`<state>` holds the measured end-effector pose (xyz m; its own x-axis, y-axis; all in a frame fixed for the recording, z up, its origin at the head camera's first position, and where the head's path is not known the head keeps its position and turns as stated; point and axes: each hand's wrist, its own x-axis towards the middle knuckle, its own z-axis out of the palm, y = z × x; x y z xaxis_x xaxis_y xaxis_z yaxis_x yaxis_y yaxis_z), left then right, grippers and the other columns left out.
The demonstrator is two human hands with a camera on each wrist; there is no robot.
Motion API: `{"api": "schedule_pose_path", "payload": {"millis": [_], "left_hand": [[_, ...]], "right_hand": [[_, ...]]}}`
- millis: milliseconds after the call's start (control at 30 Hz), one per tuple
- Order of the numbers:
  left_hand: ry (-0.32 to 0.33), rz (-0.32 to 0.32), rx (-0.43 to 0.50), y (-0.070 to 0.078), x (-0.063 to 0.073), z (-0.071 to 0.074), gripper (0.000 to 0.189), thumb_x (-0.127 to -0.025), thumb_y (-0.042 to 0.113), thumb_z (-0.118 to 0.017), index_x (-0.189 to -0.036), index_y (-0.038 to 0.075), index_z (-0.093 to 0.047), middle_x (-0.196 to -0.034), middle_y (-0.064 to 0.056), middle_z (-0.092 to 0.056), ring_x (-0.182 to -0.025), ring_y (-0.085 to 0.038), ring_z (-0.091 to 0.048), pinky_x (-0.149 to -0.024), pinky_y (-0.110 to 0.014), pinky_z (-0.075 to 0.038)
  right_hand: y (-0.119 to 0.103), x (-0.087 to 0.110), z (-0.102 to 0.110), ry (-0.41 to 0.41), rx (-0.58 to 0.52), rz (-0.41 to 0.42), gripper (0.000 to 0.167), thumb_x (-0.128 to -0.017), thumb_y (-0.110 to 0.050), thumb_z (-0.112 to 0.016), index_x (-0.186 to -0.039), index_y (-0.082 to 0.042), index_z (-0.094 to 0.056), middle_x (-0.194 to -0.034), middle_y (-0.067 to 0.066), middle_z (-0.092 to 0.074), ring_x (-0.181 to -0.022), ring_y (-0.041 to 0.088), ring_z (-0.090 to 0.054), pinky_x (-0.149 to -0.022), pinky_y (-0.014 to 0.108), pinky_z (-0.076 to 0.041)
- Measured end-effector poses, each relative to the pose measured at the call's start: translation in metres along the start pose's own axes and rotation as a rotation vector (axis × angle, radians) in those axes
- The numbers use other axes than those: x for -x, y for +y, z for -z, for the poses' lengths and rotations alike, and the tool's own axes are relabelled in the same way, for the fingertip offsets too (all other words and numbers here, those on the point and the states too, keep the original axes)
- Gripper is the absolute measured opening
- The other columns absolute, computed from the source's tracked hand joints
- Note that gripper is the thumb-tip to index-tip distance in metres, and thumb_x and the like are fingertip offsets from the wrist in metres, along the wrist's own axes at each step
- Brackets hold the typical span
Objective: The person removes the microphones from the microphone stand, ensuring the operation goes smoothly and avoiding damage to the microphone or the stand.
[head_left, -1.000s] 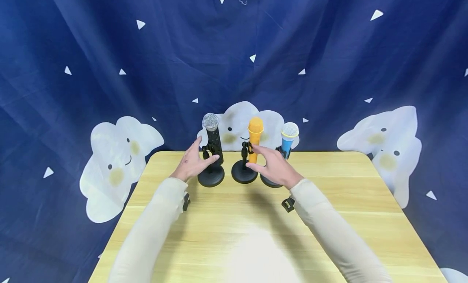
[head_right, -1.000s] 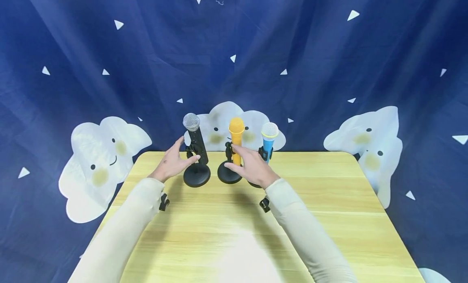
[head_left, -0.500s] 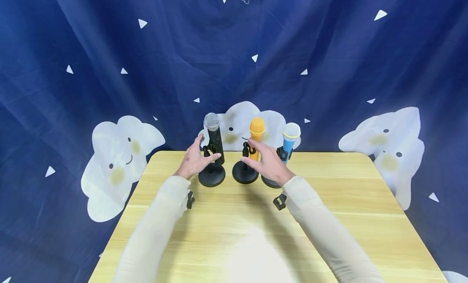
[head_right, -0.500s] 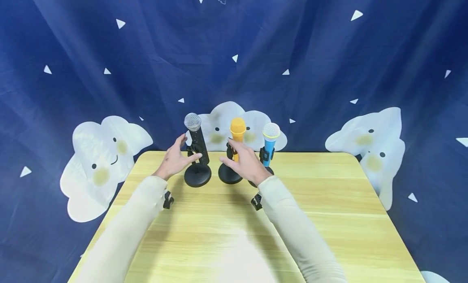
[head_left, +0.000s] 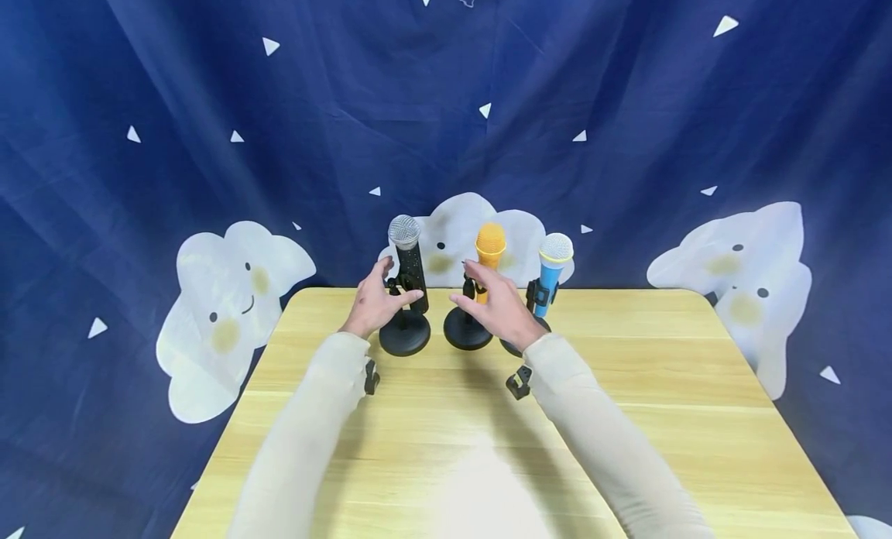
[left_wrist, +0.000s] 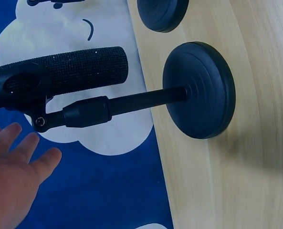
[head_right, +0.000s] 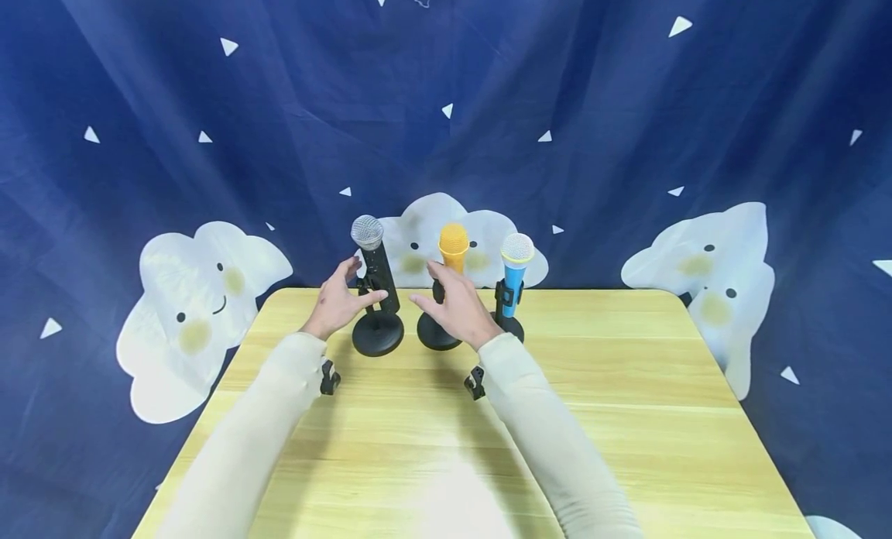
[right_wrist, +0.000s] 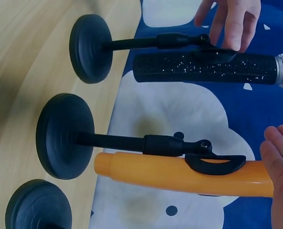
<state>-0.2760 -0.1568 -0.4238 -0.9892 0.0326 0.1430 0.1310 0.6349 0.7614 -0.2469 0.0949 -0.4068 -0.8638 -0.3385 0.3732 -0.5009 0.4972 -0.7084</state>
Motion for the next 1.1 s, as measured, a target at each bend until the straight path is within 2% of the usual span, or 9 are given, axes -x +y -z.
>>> {"api": "schedule_pose_path", "payload": {"millis": [400, 600, 733, 933, 1100], "left_hand": [[0.011, 0.022, 0.006, -0.003, -0.003, -0.004, 0.084, -0.08, 0.027, -0.086, -0.147, 0.002, -0.042, -0.149, -0.021, -0.046, -0.139, -0.032, -0.041, -0.115, -0.044, -0.034], [0.05, 0.012, -0.007, -0.005, -0.002, -0.006, 0.077, -0.079, 0.021, -0.087, -0.143, 0.0, -0.049, -0.144, -0.021, -0.052, -0.134, -0.035, -0.047, -0.111, -0.047, -0.038], [0.083, 0.018, 0.006, -0.009, -0.003, -0.009, 0.07, -0.08, 0.017, -0.086, -0.139, 0.0, -0.053, -0.138, -0.022, -0.057, -0.128, -0.035, -0.053, -0.107, -0.047, -0.043], [0.11, 0.025, 0.067, -0.01, -0.005, -0.01, 0.06, -0.081, 0.01, -0.084, -0.134, 0.0, -0.059, -0.132, -0.025, -0.061, -0.107, -0.037, -0.067, -0.096, -0.045, -0.053], [0.128, 0.031, 0.086, -0.007, -0.006, -0.007, 0.051, -0.084, 0.007, -0.081, -0.131, 0.001, -0.063, -0.132, -0.025, -0.06, -0.101, -0.035, -0.07, -0.092, -0.044, -0.056]], "right_hand": [[0.0, -0.009, -0.003, 0.013, -0.031, -0.02, 0.069, -0.093, -0.032, -0.073, -0.147, 0.001, -0.045, -0.144, 0.018, -0.053, -0.13, 0.03, -0.054, -0.107, 0.044, -0.044], [0.0, -0.014, -0.006, 0.018, -0.051, -0.019, 0.069, -0.093, -0.029, -0.074, -0.147, 0.001, -0.044, -0.145, 0.018, -0.052, -0.13, 0.029, -0.054, -0.108, 0.041, -0.044], [0.001, -0.018, -0.011, 0.021, -0.061, -0.001, 0.069, -0.092, -0.026, -0.074, -0.147, 0.002, -0.044, -0.145, 0.019, -0.052, -0.129, 0.029, -0.055, -0.107, 0.04, -0.045], [-0.002, -0.025, -0.017, 0.008, -0.06, 0.016, 0.068, -0.091, -0.025, -0.076, -0.146, 0.003, -0.045, -0.143, 0.018, -0.054, -0.128, 0.029, -0.056, -0.107, 0.037, -0.046], [-0.004, -0.032, -0.023, -0.006, -0.057, 0.033, 0.069, -0.091, -0.023, -0.076, -0.146, 0.004, -0.045, -0.14, 0.02, -0.056, -0.127, 0.029, -0.056, -0.106, 0.036, -0.046]]}}
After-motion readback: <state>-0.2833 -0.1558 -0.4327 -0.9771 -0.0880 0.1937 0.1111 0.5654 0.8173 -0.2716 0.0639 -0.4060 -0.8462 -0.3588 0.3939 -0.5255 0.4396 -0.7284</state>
